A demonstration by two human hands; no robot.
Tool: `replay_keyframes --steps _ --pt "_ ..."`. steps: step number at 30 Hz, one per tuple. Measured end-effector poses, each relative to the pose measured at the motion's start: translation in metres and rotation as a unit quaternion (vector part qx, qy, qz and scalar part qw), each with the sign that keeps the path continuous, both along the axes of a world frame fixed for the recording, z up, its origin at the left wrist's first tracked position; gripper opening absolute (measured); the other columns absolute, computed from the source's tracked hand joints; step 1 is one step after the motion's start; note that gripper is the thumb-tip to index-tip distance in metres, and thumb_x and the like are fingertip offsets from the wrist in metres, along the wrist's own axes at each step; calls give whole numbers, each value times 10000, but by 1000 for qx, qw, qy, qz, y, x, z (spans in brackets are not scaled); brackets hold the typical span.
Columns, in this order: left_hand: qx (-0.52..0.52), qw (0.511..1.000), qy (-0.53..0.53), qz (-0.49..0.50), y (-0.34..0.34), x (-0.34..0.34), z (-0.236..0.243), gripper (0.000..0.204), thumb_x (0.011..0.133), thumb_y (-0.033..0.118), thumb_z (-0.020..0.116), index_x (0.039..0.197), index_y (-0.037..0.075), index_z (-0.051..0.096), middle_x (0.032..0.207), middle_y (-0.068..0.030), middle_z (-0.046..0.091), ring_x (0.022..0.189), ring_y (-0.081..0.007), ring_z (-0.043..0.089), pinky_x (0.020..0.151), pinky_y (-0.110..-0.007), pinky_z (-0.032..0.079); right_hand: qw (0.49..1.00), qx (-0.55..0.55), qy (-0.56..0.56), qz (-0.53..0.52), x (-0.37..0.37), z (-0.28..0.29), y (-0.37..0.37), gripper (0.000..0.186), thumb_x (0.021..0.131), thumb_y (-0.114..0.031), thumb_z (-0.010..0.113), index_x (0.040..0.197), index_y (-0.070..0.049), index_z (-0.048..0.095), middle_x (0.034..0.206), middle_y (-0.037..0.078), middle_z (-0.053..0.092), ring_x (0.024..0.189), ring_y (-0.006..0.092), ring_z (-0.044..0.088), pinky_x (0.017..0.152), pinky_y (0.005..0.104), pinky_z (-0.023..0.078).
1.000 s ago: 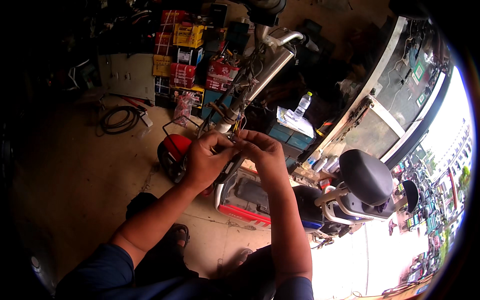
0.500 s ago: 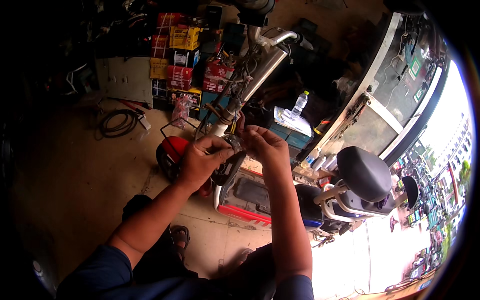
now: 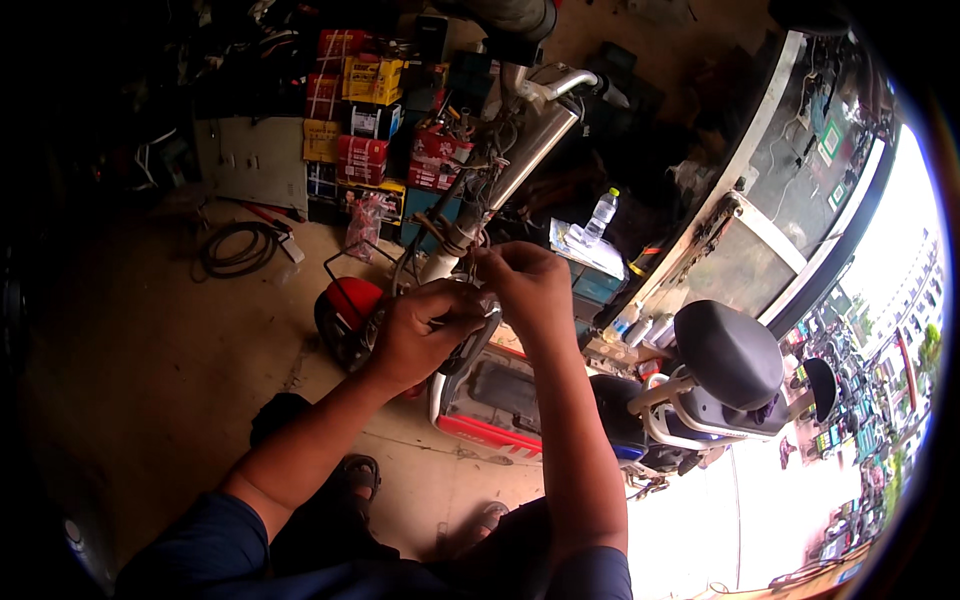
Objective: The person works on the wiring and internal components of a small electric scooter, removing panels and connecting wires by hand and with a cloth.
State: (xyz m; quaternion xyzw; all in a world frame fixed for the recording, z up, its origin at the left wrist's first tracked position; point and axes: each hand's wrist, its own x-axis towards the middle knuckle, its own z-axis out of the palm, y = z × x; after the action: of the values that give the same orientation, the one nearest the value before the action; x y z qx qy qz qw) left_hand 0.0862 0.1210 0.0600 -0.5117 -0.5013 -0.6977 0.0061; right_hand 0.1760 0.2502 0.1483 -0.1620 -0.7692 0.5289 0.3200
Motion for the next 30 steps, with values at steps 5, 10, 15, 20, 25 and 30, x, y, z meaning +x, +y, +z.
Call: replay_keyframes --steps 5,10,15,20,25,30 --pt "5 996 85 -17 -1 -8 1 151 913 -42 759 1061 -13 755 1189 -122 752 1107 -215 734 941 -318 570 989 -134 44 51 16 -12 18 215 1023 -193 741 1139 -13 759 949 30 763 813 89 685 735 234 520" --pt "-2 991 132 18 9 -8 -3 140 902 -31 774 1037 5 760 1231 -150 742 1135 -267 733 945 -335 573 993 2 49 107 16 -22 35 210 1044 -157 716 1181 -4 761 972 -1 762 815 57 641 739 226 516" --pt "30 992 113 42 10 0 1 141 912 -19 772 1048 13 750 1261 -149 737 1146 -283 730 944 -351 576 990 101 47 85 19 -12 29 217 1039 -134 722 1182 24 760 948 2 765 814 50 630 740 226 524" --pt "63 996 60 16 18 4 1 141 922 -31 760 1054 9 730 1190 -132 760 1100 -282 745 900 -344 585 996 -14 85 38 18 -29 27 223 1028 -149 743 1156 32 769 895 22 765 755 59 660 665 223 524" --pt "29 999 17 19 24 3 3 111 940 -12 760 1050 -3 742 1008 -100 741 959 -225 745 842 -321 583 994 -78 72 25 22 -38 26 242 1006 -210 784 1075 22 783 829 26 756 690 69 665 615 213 513" --pt "27 999 29 15 33 1 1 141 980 -11 737 1118 8 762 948 -21 722 747 -63 661 643 -222 522 990 -78 92 78 29 -48 33 243 1025 -213 761 1093 20 763 876 12 749 760 62 663 696 215 523"
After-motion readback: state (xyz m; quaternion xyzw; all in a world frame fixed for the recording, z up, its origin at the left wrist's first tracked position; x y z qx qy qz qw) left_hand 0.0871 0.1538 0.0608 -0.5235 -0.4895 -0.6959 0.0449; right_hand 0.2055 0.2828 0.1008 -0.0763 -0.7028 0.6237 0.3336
